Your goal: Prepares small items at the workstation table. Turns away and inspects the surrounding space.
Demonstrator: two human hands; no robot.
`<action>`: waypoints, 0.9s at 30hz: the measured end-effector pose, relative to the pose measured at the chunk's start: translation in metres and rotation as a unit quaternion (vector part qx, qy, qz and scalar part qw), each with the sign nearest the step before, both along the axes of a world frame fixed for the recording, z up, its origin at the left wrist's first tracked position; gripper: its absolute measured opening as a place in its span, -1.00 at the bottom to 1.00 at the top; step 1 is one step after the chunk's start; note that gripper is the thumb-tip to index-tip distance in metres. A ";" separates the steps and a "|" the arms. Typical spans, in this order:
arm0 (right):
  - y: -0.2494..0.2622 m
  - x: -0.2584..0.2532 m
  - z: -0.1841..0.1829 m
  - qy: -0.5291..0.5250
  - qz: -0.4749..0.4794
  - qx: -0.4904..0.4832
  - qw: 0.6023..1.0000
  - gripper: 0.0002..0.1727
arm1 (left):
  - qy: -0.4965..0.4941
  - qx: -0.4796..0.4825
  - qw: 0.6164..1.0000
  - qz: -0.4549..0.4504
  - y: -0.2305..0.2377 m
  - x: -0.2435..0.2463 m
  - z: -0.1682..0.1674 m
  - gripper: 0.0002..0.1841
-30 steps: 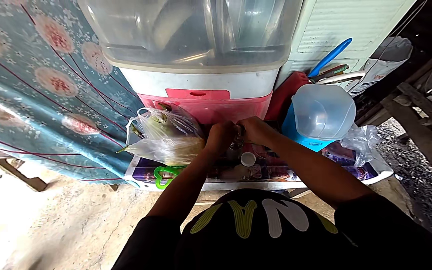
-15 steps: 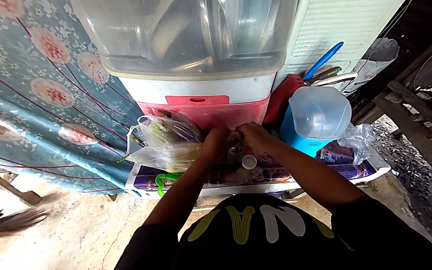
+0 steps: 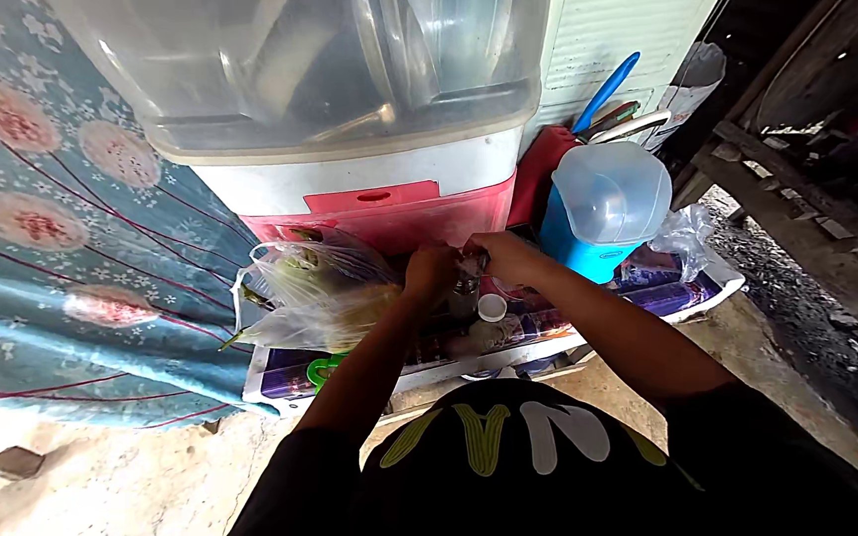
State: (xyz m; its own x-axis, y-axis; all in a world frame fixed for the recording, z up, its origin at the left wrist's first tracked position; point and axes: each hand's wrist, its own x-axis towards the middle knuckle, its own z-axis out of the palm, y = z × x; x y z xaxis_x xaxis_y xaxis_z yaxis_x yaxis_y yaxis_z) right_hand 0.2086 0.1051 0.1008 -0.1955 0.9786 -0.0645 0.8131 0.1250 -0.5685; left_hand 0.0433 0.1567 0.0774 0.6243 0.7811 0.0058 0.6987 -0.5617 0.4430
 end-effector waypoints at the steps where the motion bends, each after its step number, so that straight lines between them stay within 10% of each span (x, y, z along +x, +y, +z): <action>1: 0.000 0.000 -0.003 -0.018 0.000 0.016 1.000 -0.64 | -0.013 -0.005 1.000 -0.001 0.000 0.000 0.001 -0.76; 10: 0.005 0.004 -0.007 -0.088 -0.032 0.009 0.996 -0.81 | -0.057 -0.010 0.998 -0.024 0.003 -0.012 0.004 -0.73; 22: -0.007 0.013 -0.043 0.128 -0.085 0.069 0.986 -0.78 | -0.302 0.047 0.950 0.066 -0.040 -0.067 -0.041 -0.78; 27: -0.015 0.006 -0.051 0.528 -0.233 -0.063 0.814 -0.89 | -0.296 0.005 0.952 0.077 -0.061 -0.073 -0.060 -0.76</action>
State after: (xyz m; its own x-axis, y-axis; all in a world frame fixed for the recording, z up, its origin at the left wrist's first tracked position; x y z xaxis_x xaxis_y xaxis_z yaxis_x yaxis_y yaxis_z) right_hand 0.2148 0.0900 0.0494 0.1845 0.9608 -0.2070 -0.1947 -0.1708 -0.9659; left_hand -0.0292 0.0958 0.0175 0.3881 0.8609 0.3290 0.4028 -0.4795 0.7797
